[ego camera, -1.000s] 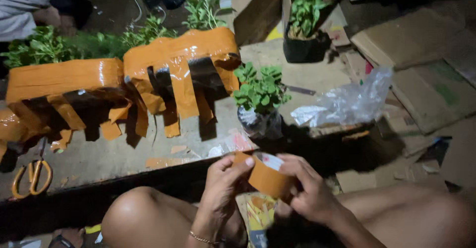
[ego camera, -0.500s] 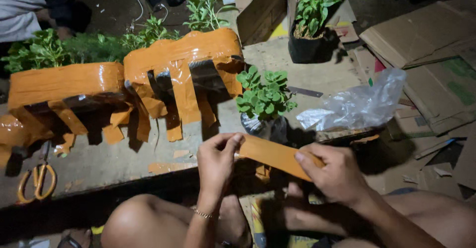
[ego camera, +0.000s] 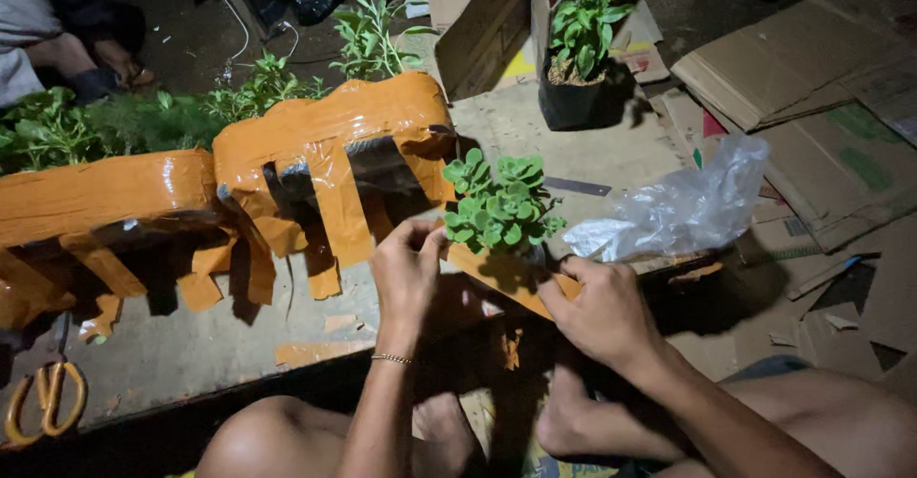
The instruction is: The person sits on the floor at a low bench and packages small potted seedlings one at a time. They pull plastic bags from a bundle, wrap a bag around a plant pot, then tear strips of orange tape by hand and wrap the tape around the bagged pot to secure it, setting the finished pot on the bench.
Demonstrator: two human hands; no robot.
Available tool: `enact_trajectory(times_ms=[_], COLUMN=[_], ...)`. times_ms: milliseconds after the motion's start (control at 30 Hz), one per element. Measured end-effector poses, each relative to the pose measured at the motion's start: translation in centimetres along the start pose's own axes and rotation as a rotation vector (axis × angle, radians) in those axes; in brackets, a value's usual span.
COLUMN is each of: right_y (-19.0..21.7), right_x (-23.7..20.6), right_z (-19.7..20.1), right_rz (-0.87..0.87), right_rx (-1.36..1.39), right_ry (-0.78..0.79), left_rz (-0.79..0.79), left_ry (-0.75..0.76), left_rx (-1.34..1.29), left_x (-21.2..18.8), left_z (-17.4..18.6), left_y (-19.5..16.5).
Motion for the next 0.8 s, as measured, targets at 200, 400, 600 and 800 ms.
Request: enact_trajectory(times_ms=[200,400,600,800], right_y=[-2.8,-4.0,-5.7,-4.5], right_x=[0.9,1.9,1.2,0.2], right_z=[-1.8,-2.7,-2.7,-1.2], right_rz=[-0.072,-0.023,-0.068,0.066], right_rx=[-0.028,-0.008,0.029,0.131], right_ry=[0.043,0.053,0.095,-0.028], left_rz=[-0.115,0.018,-0.019,0.115], left_ry=[0.008,0.129,0.098,-0.096], left_rx=[0.009,-0.194,-0.258,-0.099], left_x=[0.7,1.1,0.3,0.5], left_z=[-2.1,-4.5,-6.3,-4.7], left_y=[2.3,7.0,7.6,3.9])
Point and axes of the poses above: each hand's wrist, its own x-axis towards the middle knuckle, its own z-axis out of the back of the hand, y = z × x, the point moved 8 cm from there along x, towards the middle knuckle
